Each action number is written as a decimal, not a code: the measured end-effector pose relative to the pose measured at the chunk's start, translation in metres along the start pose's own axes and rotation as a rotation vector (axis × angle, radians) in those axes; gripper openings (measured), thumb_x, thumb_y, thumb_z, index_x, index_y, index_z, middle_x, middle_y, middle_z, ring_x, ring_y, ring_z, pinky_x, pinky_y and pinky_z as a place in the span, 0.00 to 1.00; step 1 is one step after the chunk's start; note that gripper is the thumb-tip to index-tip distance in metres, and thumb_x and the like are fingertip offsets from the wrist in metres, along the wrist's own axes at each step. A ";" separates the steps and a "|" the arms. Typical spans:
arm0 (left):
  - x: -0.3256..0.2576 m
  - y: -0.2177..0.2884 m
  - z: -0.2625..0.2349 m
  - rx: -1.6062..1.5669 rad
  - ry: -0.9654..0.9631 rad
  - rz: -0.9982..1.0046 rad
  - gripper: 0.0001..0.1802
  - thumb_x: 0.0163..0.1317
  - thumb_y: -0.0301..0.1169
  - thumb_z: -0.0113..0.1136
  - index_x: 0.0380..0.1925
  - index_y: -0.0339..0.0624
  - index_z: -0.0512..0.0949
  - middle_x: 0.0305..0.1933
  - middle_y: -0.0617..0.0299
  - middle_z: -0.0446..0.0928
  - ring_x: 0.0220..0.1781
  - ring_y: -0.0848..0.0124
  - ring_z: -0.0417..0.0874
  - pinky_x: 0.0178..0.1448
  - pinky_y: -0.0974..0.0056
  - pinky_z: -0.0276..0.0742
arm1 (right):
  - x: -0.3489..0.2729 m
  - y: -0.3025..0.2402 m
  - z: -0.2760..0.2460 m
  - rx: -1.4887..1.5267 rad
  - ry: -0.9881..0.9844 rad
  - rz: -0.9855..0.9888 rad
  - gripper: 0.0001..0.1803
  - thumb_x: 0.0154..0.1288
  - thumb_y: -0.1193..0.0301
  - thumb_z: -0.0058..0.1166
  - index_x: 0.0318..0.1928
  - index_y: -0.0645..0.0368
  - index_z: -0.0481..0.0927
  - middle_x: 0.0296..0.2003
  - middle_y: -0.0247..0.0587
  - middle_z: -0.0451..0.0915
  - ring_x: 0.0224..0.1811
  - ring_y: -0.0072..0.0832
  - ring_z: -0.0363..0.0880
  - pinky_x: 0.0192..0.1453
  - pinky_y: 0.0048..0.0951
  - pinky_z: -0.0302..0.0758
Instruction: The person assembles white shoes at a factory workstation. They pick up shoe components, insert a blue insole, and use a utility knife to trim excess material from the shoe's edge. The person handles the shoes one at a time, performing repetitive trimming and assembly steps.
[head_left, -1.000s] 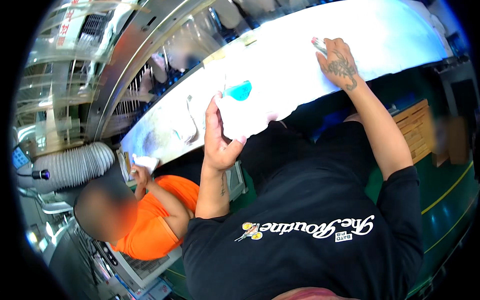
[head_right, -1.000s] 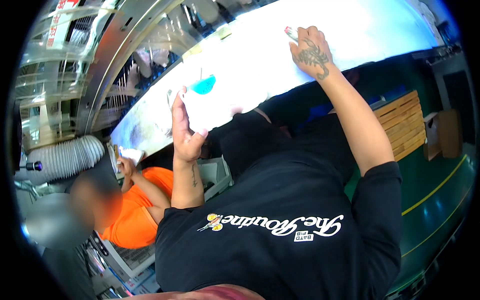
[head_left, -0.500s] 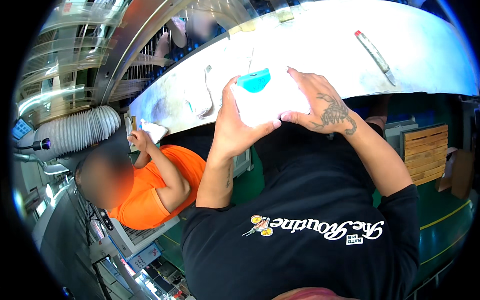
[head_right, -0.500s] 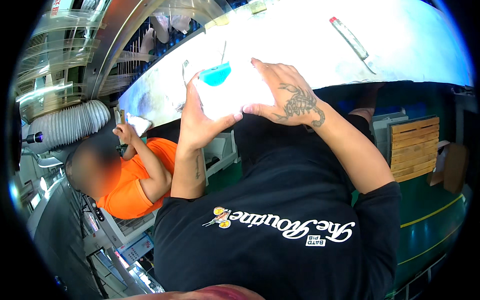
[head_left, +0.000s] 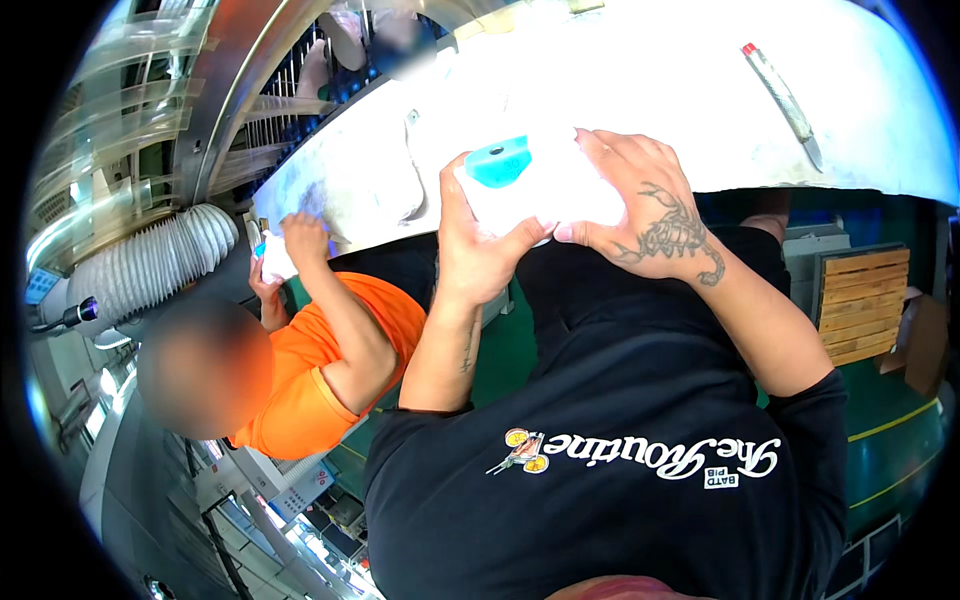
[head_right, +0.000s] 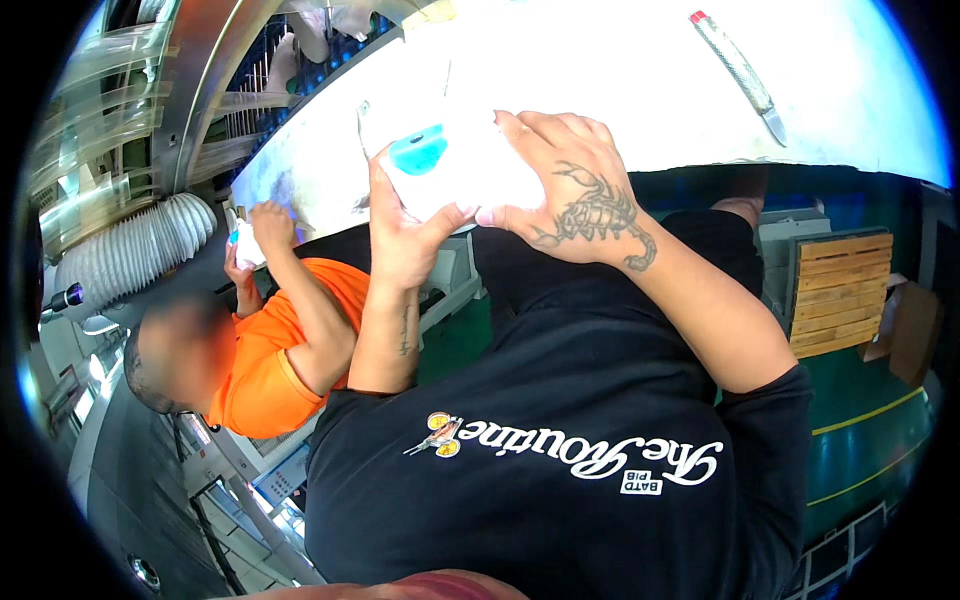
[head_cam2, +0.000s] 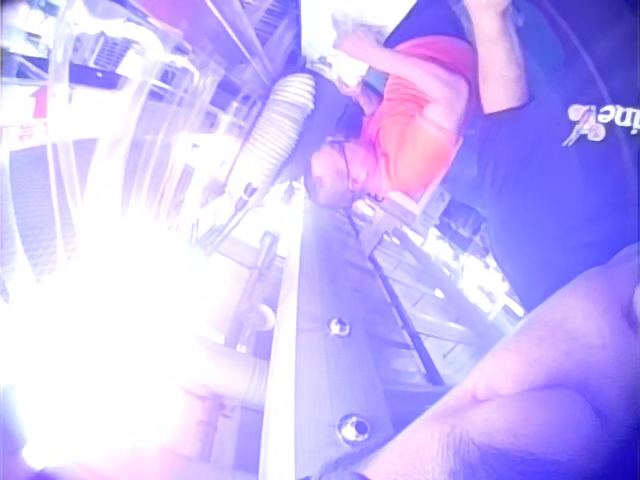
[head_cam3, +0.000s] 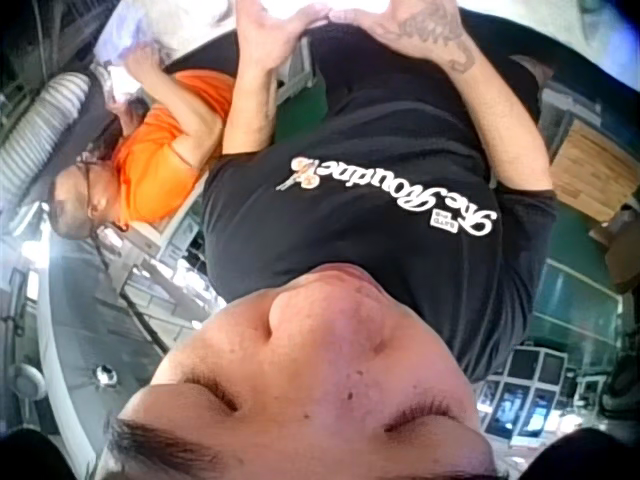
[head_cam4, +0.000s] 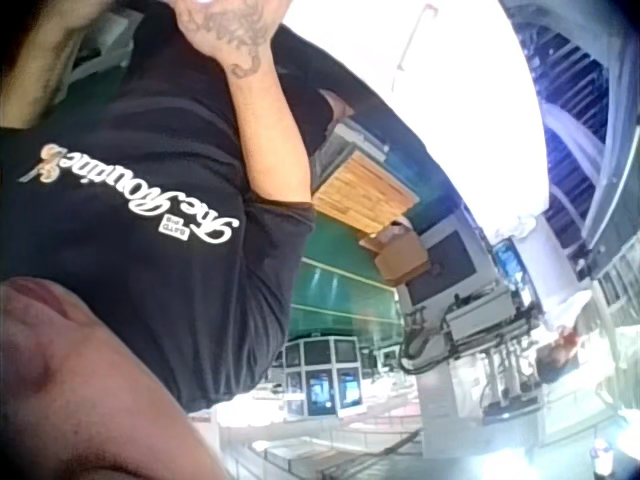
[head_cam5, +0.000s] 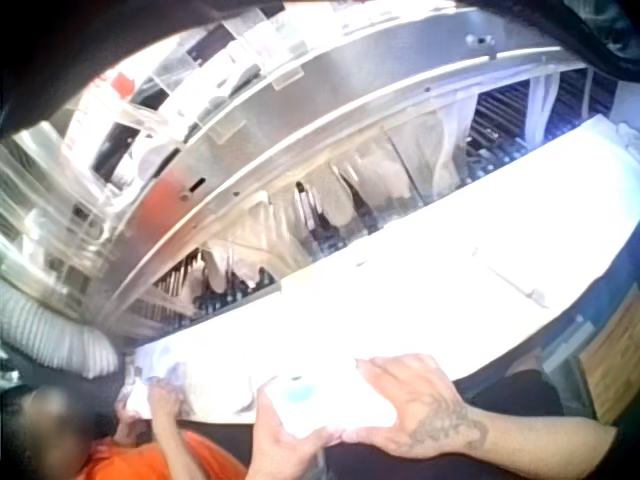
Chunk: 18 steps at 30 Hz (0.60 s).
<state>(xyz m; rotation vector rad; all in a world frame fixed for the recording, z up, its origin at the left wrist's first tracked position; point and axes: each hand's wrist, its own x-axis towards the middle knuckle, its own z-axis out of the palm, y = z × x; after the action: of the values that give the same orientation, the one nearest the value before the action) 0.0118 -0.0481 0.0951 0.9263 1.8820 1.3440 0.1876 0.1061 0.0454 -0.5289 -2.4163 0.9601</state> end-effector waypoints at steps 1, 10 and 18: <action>-0.001 -0.001 0.001 0.008 0.015 -0.001 0.48 0.56 0.20 0.83 0.72 0.34 0.61 0.64 0.50 0.77 0.68 0.62 0.83 0.72 0.56 0.82 | 0.001 -0.001 0.001 -0.005 0.009 0.000 0.54 0.63 0.34 0.71 0.76 0.63 0.77 0.66 0.57 0.83 0.69 0.48 0.80 0.76 0.51 0.69; 0.027 0.004 -0.024 -0.021 -0.200 -0.060 0.31 0.66 0.30 0.80 0.64 0.35 0.75 0.56 0.57 0.85 0.59 0.68 0.86 0.66 0.60 0.84 | 0.007 0.012 -0.026 0.062 -0.144 0.001 0.54 0.64 0.34 0.70 0.76 0.64 0.77 0.71 0.59 0.81 0.75 0.53 0.77 0.80 0.52 0.69; 0.029 -0.001 0.060 -0.080 0.228 0.674 0.30 0.67 0.34 0.79 0.61 0.34 0.74 0.58 0.50 0.80 0.56 0.63 0.85 0.64 0.58 0.81 | -0.031 0.135 -0.106 -0.567 0.382 0.244 0.23 0.73 0.62 0.68 0.65 0.55 0.87 0.51 0.53 0.84 0.56 0.52 0.81 0.64 0.49 0.79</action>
<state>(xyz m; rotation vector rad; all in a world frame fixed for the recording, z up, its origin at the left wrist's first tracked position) 0.0450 0.0067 0.0748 1.4986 1.7212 1.9666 0.2953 0.2379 0.0072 -1.1140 -2.2760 0.2015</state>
